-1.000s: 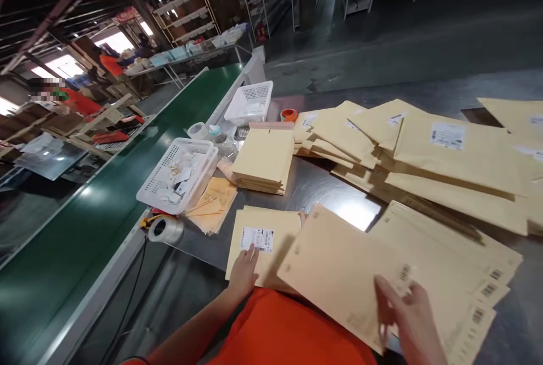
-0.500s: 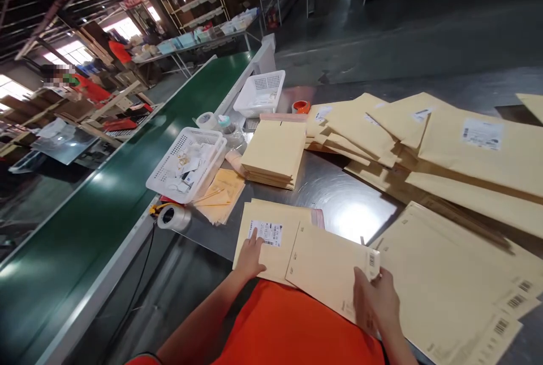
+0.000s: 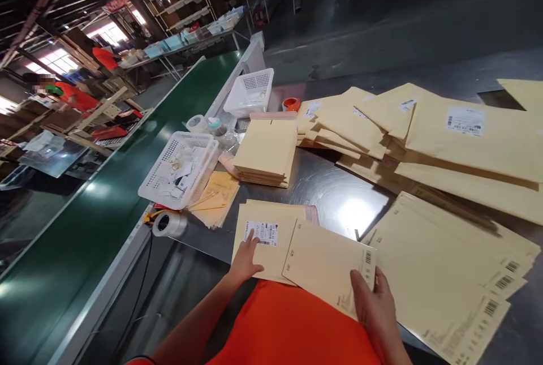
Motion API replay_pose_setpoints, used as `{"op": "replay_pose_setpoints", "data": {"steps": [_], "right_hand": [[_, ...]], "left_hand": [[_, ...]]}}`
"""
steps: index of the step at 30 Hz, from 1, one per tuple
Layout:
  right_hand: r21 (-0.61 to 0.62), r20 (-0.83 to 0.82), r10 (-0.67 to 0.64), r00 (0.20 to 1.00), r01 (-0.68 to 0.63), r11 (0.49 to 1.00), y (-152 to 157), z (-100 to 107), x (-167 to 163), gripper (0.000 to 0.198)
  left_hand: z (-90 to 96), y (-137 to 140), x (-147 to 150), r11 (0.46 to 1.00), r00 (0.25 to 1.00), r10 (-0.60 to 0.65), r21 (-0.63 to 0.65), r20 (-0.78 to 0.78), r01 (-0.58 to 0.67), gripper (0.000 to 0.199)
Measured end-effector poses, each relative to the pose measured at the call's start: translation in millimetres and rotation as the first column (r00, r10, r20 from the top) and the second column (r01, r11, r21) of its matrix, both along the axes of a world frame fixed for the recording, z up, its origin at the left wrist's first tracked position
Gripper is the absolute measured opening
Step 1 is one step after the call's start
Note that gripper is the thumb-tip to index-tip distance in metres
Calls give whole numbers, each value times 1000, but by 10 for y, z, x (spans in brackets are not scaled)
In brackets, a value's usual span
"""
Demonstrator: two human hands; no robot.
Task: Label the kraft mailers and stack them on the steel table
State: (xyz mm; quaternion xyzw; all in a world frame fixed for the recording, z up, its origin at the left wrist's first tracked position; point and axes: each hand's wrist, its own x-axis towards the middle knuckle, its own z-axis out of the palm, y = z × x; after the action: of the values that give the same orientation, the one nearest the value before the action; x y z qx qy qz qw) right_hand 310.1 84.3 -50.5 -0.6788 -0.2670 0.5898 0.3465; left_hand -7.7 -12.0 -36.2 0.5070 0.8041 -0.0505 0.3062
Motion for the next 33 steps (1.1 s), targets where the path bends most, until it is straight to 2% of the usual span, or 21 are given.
{"op": "replay_pose_setpoints", "data": {"steps": [4,6,8,10,14,24,26,29,31,33], "right_hand": [[-62,-134,-19,991,11,998,-50,-35,63,83],[-66,-196,-48,979,35,997,-92,-59,100,73],[-103,-277,-49,960,21,994,-139,-73,124,57],[-132,-331,-42,943,-2,991,-179,-88,133,50],[-110,-372,-45,927,4,994,-225,-137,139,52],[-56,-453,-10,892,-18,998,-265,-273,166,49],[-49,-456,-14,890,-9,999,-276,-301,162,49],[-44,-446,-29,894,10,999,-280,-279,168,51],[-34,-418,-66,906,57,998,-263,-225,205,54],[-24,-363,-129,923,129,991,-223,-165,279,56]], "left_hand": [[-17,19,-4,1000,1000,-13,-7,-15,13,84],[-32,16,1,1000,1000,-20,-11,-14,20,84],[-56,2,6,1000,1000,-23,-11,-14,23,83],[-84,-16,6,1000,999,-27,-3,-26,27,81],[-114,-38,-9,998,997,-56,5,-55,56,73],[-67,-45,13,997,994,-74,-28,-77,72,69],[-28,-32,22,995,991,-95,-49,-96,91,70],[102,95,65,970,970,-193,-179,-149,165,72],[210,268,143,949,949,-259,-229,-179,216,64],[294,483,278,941,932,-317,-183,-174,286,48]]}}
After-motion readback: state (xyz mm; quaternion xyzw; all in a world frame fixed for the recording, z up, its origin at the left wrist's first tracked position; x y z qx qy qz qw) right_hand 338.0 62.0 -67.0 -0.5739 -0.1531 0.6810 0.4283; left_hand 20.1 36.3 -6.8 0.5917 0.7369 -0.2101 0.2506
